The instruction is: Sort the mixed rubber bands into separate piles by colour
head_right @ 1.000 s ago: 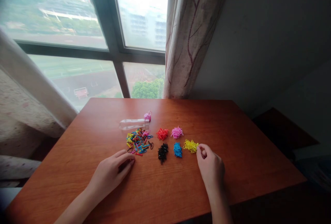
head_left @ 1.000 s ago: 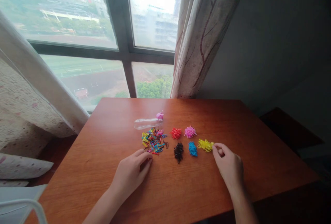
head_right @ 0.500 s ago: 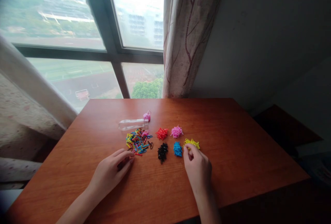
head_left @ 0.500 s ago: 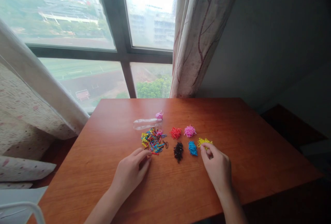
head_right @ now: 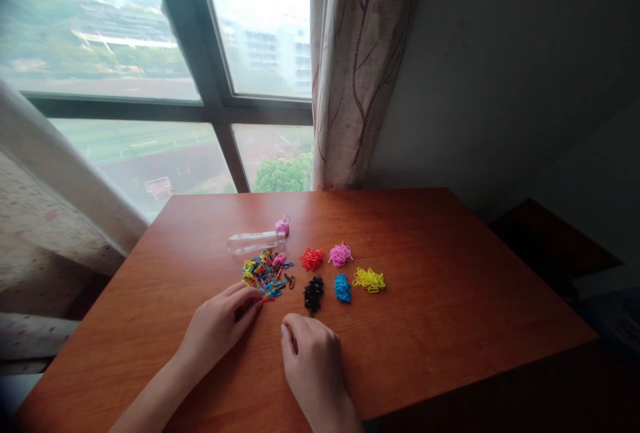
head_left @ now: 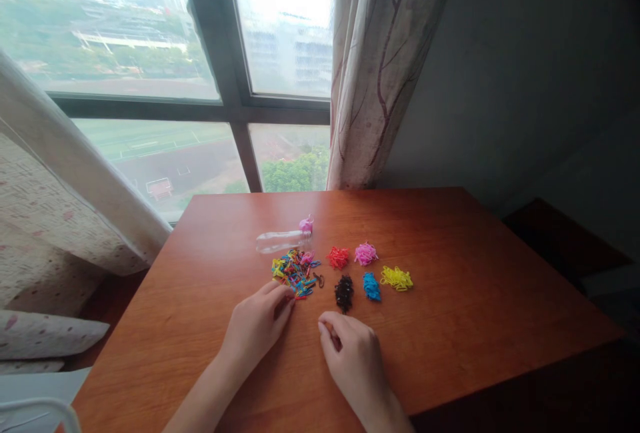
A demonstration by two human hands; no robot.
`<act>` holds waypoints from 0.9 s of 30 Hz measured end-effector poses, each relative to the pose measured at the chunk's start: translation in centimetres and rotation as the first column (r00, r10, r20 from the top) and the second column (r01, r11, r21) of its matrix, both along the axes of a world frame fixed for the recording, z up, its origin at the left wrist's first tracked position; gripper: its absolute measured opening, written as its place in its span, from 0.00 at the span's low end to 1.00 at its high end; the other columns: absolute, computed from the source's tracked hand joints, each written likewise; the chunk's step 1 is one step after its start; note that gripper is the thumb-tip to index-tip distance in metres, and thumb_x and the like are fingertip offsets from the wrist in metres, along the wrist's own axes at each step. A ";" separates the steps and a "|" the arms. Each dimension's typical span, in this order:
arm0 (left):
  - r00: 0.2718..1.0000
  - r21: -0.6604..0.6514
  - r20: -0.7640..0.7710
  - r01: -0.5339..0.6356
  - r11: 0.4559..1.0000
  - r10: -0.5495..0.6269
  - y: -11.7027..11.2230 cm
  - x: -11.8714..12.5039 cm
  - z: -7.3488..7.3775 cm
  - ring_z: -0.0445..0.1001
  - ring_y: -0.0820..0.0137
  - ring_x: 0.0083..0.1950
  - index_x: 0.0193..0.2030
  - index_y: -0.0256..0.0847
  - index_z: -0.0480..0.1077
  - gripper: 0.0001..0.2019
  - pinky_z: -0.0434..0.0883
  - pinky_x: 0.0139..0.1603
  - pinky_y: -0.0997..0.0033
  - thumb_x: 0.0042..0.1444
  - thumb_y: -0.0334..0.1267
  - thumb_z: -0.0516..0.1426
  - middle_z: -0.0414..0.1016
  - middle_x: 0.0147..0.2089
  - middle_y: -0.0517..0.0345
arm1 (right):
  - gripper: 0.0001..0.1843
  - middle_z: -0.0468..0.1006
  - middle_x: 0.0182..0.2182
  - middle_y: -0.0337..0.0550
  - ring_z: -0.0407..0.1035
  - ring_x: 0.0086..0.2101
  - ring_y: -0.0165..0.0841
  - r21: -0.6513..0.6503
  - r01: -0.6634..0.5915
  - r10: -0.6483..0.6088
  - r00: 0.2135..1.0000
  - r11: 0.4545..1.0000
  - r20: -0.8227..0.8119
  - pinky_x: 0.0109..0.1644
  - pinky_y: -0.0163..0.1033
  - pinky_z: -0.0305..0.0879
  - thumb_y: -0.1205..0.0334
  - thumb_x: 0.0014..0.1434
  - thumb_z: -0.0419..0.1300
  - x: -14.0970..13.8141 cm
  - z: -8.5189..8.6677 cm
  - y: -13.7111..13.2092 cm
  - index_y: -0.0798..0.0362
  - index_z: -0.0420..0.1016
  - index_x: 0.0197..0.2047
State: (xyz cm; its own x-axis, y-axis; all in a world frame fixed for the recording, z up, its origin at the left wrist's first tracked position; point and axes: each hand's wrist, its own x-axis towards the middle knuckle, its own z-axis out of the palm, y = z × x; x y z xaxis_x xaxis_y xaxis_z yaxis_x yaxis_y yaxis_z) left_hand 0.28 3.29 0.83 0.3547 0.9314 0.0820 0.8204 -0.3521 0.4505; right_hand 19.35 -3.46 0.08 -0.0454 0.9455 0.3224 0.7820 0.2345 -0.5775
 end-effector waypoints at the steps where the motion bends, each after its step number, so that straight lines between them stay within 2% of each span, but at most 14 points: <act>1: 1.000 0.002 0.002 0.001 1.000 -0.001 0.0 0.0 -0.1 0.77 0.71 0.36 0.39 0.46 0.73 0.08 0.67 0.34 0.76 0.63 0.38 0.52 0.78 0.41 0.60 | 0.12 0.76 0.24 0.36 0.71 0.26 0.29 -0.002 -0.010 0.010 1.000 1.000 0.008 0.32 0.31 0.57 0.68 0.64 0.51 -0.2 0.0 -0.1 0.49 0.75 0.36; 6: 0.997 0.025 0.079 0.016 1.000 -0.018 -0.2 -0.1 0.0 0.74 0.73 0.32 0.39 0.45 0.73 0.07 0.66 0.33 0.77 0.62 0.35 0.52 0.76 0.38 0.61 | 0.10 0.76 0.25 0.34 0.71 0.27 0.29 -0.031 -0.069 0.070 0.997 0.997 0.019 0.32 0.31 0.56 0.70 0.62 0.52 -0.7 -0.3 -0.5 0.49 0.72 0.34; 10: 0.991 0.053 0.116 0.058 0.997 -0.064 0.9 0.9 1.5 0.74 0.72 0.35 0.38 0.44 0.72 0.07 0.67 0.35 0.76 0.62 0.35 0.52 0.76 0.37 0.60 | 0.10 0.76 0.27 0.34 0.71 0.29 0.30 -0.080 -0.108 0.108 0.994 0.991 -0.010 0.34 0.32 0.55 0.70 0.61 0.52 -0.7 -0.5 -0.7 0.48 0.72 0.34; 14: 0.992 0.067 -0.030 0.126 0.990 -0.124 3.3 3.1 3.3 0.76 0.70 0.39 0.39 0.44 0.73 0.07 0.68 0.37 0.75 0.61 0.34 0.53 0.77 0.41 0.58 | 0.11 0.77 0.28 0.35 0.72 0.31 0.31 -0.102 -0.127 0.123 0.992 0.987 -0.042 0.35 0.33 0.56 0.71 0.61 0.52 -0.6 -0.4 -0.6 0.48 0.72 0.35; 17: 0.987 0.080 -0.120 0.120 0.990 -0.110 5.3 4.9 4.0 0.76 0.67 0.38 0.38 0.44 0.73 0.08 0.66 0.35 0.73 0.61 0.34 0.52 0.77 0.39 0.56 | 0.11 0.78 0.29 0.35 0.72 0.31 0.31 -0.109 -0.132 0.127 0.990 0.985 -0.052 0.36 0.33 0.56 0.71 0.61 0.52 -0.6 -0.4 -0.6 0.48 0.73 0.35; 21: 0.979 0.084 -0.196 0.079 0.993 -0.061 7.1 6.8 3.8 0.76 0.63 0.35 0.37 0.41 0.73 0.10 0.65 0.32 0.70 0.62 0.33 0.50 0.76 0.39 0.51 | 0.11 0.78 0.30 0.35 0.72 0.32 0.31 -0.106 -0.137 0.130 0.989 0.985 -0.067 0.37 0.32 0.57 0.71 0.61 0.52 -0.6 -0.5 -0.7 0.47 0.73 0.36; 27: 0.964 0.056 -0.266 0.018 0.998 -0.003 8.4 8.5 3.2 0.78 0.59 0.38 0.38 0.38 0.74 0.12 0.67 0.36 0.66 0.61 0.33 0.49 0.77 0.38 0.45 | 0.10 0.78 0.29 0.35 0.72 0.31 0.31 -0.085 -0.135 0.131 0.990 0.987 -0.053 0.36 0.32 0.57 0.71 0.60 0.53 -0.6 -0.7 -0.7 0.48 0.73 0.35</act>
State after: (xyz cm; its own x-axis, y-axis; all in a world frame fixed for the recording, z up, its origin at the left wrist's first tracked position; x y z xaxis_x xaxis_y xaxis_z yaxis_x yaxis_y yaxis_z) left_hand 8.78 11.69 4.06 0.3808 0.9239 0.0370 0.9040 -0.3804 0.1954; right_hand 18.76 -4.13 -0.61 -0.1594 0.9568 0.2432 0.7190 0.2813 -0.6355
